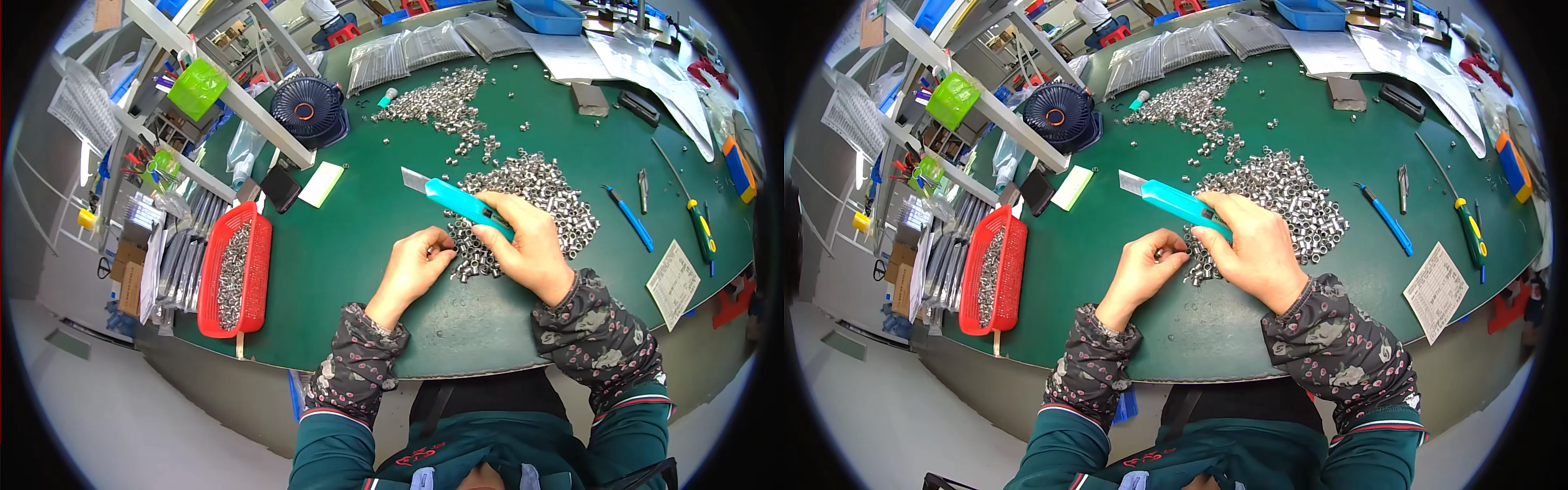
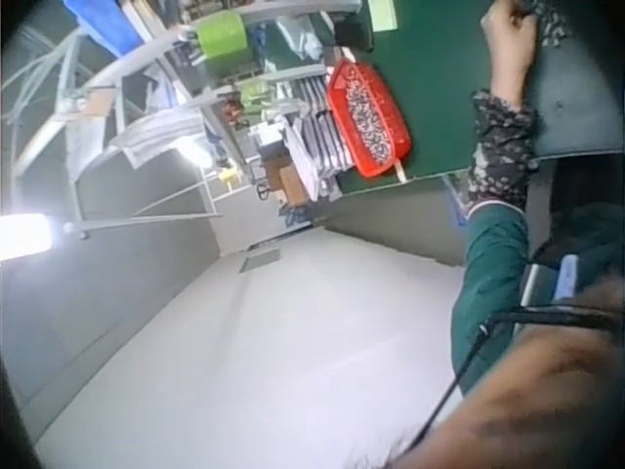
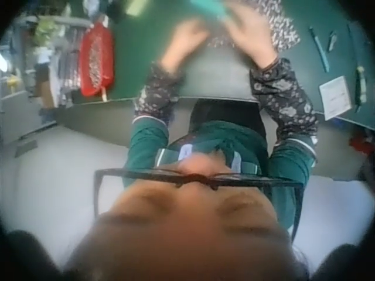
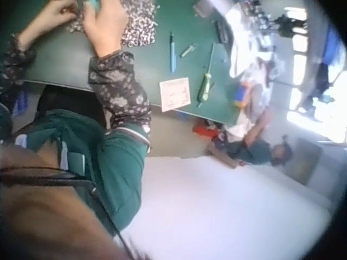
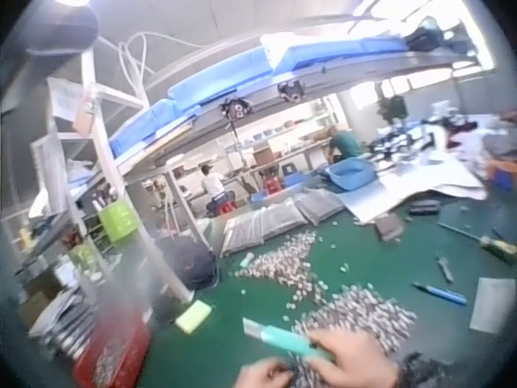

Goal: Using a utility knife to remove burrs or excess material from small metal components at a workbench.

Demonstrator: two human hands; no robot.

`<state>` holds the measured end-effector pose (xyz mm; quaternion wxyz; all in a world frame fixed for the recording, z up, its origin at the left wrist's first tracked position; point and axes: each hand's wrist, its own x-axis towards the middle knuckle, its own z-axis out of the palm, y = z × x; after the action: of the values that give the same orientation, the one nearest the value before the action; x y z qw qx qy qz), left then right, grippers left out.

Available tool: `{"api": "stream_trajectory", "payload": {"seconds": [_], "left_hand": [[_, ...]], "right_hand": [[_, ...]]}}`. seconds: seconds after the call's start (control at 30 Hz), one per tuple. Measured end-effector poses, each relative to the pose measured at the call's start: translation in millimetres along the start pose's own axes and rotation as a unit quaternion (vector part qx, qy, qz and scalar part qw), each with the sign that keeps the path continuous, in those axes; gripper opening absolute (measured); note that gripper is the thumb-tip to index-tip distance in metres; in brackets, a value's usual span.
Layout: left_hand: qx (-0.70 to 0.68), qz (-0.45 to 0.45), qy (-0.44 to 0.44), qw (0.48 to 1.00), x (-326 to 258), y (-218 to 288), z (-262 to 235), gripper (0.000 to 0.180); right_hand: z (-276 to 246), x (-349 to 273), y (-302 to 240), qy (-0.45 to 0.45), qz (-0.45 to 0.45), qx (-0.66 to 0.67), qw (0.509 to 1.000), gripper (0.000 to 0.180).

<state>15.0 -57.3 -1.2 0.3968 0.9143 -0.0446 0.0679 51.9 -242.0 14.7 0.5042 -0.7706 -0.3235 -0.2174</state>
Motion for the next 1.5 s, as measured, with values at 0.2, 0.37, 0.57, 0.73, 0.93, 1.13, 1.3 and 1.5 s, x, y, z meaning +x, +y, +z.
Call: {"api": "stream_trajectory", "payload": {"seconds": [0.2, 0.37, 0.57, 0.73, 0.93, 1.13, 1.3, 1.5], "left_hand": [[0.021, 0.056, 0.003, 0.998, 2, 1, 3, 0.011], [-0.405, -0.125, -0.040, 0.905, 1, -13, -24, 0.008], [-0.634, -0.085, -0.007, 0.768, -2, -31, -40, 0.004], [-0.647, -0.088, 0.017, 0.758, 0, -35, -41, 0.008], [-0.638, -0.066, 0.004, 0.767, 1, -37, -42, 0.009], [-0.647, -0.085, 0.020, 0.757, 1, -30, -44, 0.009], [-0.630, -0.080, 0.025, 0.772, 2, -36, -41, 0.009], [-0.622, -0.088, 0.020, 0.778, 1, -34, -42, 0.009]], "right_hand": [[0, 2, -1, -0.007, 0.006, 0.012, 1.000, 0.032], [-1, 2, -2, -0.020, 0.007, -0.007, 1.000, 0.031], [2, -4, -1, -0.070, 0.008, -0.026, 0.997, 0.031], [1, -4, -4, -0.136, 0.031, -0.035, 0.990, 0.033], [2, -4, -5, -0.161, 0.027, -0.034, 0.986, 0.033], [2, -5, -2, -0.170, 0.030, -0.041, 0.984, 0.033], [3, -5, -2, -0.175, 0.033, -0.040, 0.983, 0.032], [0, -2, -6, -0.207, 0.041, -0.039, 0.977, 0.031]]}}
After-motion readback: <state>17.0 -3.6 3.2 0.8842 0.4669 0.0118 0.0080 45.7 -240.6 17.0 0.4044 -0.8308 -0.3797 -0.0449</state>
